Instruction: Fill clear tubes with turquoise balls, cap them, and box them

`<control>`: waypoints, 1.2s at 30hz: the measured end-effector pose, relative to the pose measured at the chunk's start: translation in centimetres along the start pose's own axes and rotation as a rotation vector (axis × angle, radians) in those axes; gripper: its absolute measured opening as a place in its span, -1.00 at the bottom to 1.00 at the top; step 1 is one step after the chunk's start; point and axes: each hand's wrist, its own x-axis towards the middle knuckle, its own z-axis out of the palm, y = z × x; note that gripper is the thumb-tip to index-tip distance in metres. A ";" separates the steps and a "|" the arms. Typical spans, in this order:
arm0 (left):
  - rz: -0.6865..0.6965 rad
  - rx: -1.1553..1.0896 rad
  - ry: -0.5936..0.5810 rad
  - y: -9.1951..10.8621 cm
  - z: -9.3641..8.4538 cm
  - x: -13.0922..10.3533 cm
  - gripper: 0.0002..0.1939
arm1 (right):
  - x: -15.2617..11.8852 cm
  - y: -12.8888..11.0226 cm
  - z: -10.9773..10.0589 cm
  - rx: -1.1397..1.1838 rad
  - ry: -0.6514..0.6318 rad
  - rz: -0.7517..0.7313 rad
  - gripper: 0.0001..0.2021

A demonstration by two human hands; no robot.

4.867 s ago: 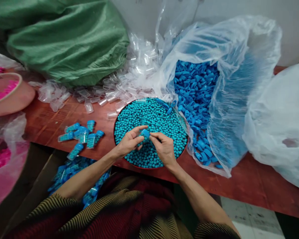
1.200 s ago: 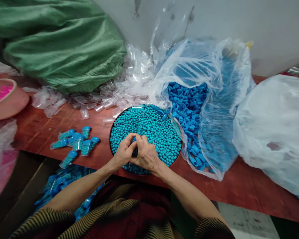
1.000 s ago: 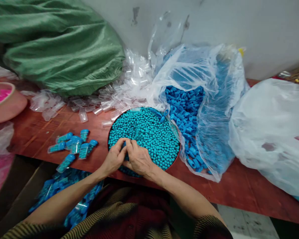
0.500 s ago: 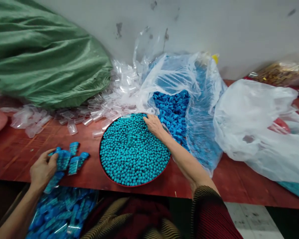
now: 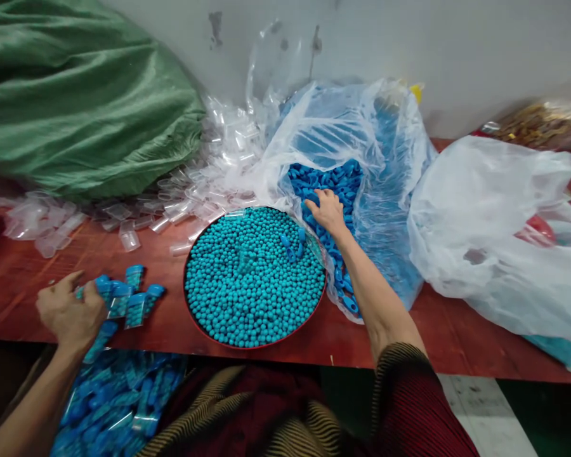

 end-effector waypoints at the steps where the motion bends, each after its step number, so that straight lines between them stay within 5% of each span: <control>1: 0.037 -0.020 0.019 1.1 -0.1 -0.1 -0.66 | 0.8 0.4 0.5 0.041 -0.040 0.062 -0.54; 5: 0.244 -0.244 -0.021 7.3 -0.4 -1.5 -0.70 | 0.5 0.5 1.6 0.150 -0.095 -0.001 -0.61; 9: 0.412 -0.565 -0.319 14.3 -0.2 -4.2 -0.73 | -2.7 -0.8 1.2 0.091 -0.030 -0.223 -0.69; 14: 0.502 -0.631 -0.561 19.8 1.6 -6.7 -0.75 | -5.4 -3.2 0.5 -0.043 -0.201 -0.422 -0.73; 19: 0.379 -0.577 -0.623 21.5 2.6 -6.8 -0.76 | -7.5 -5.4 -0.4 -0.103 -0.029 -0.206 -0.70; 24: 0.321 -0.535 -0.671 21.6 2.9 -6.7 -0.72 | -10.6 -5.1 -2.4 -0.084 -0.108 0.010 -0.70; 29: 0.336 -0.544 -0.667 21.5 3.7 -6.8 -0.76 | -11.8 -4.7 -3.9 -0.218 -0.148 0.010 -0.67; 33: 0.354 -0.570 -0.665 21.7 3.9 -6.7 -0.78 | -11.0 -6.3 -2.3 -0.346 -0.241 0.151 -0.63; 36: 0.358 -0.568 -0.692 21.7 3.7 -6.7 -0.79 | -10.8 -6.8 -0.3 -0.414 -0.257 0.099 -0.65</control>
